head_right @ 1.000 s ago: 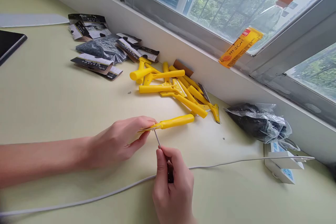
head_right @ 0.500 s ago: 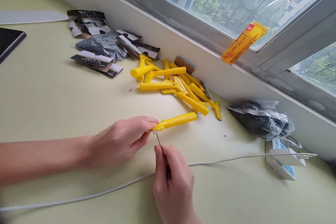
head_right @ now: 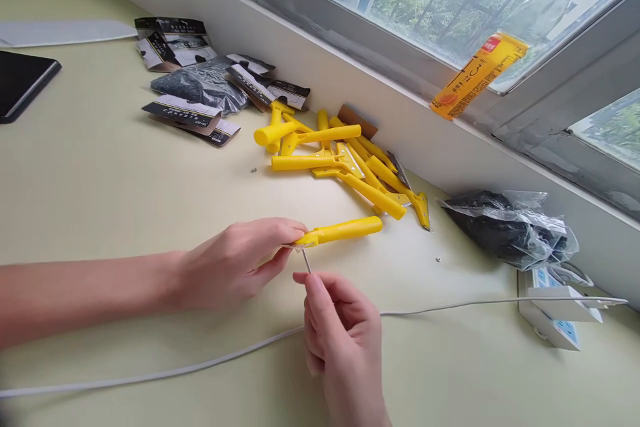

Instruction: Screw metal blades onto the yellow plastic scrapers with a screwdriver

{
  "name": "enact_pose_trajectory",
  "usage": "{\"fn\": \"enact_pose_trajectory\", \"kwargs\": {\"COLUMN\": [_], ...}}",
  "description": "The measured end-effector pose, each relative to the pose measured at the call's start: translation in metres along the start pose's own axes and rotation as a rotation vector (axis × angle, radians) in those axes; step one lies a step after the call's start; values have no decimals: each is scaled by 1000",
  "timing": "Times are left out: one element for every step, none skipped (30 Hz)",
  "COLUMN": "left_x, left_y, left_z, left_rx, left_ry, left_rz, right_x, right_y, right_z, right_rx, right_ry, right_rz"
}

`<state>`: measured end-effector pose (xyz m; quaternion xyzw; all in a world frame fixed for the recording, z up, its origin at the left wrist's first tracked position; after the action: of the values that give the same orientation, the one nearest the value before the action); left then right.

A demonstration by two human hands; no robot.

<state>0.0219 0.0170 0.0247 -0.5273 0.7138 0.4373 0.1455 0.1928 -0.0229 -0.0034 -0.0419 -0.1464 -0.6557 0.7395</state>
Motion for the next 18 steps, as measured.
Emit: {"fn": "enact_pose_trajectory", "kwargs": {"left_x": [1, 2, 2, 3, 3, 3, 3, 2, 2, 2, 1, 1, 0, 0, -1, -1, -1, -1], "left_y": [0, -1, -1, -1, -2, -2, -2, -2, -2, -2, -1, -1, -1, -2, -2, -2, -2, -2], "left_z": [1, 1, 2, 2, 2, 2, 2, 2, 2, 3, 3, 4, 6, 7, 8, 9, 11, 12], "left_rx": [3, 7, 13, 19, 26, 32, 39, 47, 55, 65, 77, 90, 105, 118, 127, 131, 126, 114], "left_ry": [11, 19, 25, 29, 33, 40, 50, 62, 79, 99, 123, 150, 178, 204, 226, 243, 251, 249], "left_rz": [-5, -9, -10, -7, -5, -4, -5, -6, -7, -10, -15, -19, -21, -21, -18, -13, -11, -17], "right_x": [2, 7, 13, 18, 20, 21, 20, 18, 15, 12, 8, 4, 1, -2, -3, -3, -4, -4], "right_y": [4, 4, 3, -1, -3, -4, -4, -3, -2, -1, 1, 2, 2, 2, 1, 1, 0, 0], "right_z": [7, 15, 21, 24, 25, 25, 25, 26, 27, 28, 28, 28, 26, 25, 23, 23, 23, 23], "right_rx": [172, 344, 503, 634, 730, 783, 790, 755, 696, 629, 563, 502, 452, 408, 372, 343, 326, 327], "right_ry": [216, 442, 641, 788, 870, 900, 896, 871, 821, 742, 635, 512, 384, 268, 173, 106, 65, 44], "right_rz": [-121, -228, -309, -358, -382, -398, -401, -391, -368, -337, -300, -262, -218, -172, -126, -87, -53, -29]}}
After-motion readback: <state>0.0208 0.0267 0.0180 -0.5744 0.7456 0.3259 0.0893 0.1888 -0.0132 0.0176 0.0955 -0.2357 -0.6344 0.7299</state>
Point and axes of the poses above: each hand's wrist, its own x-axis away from the middle knuckle, its own y-axis out of the back of the hand, z = x × y, the point moved 5 cm from there along -x, towards the middle knuckle, and after that the axes turned 7 degrees about x, right-handed, at the moved point
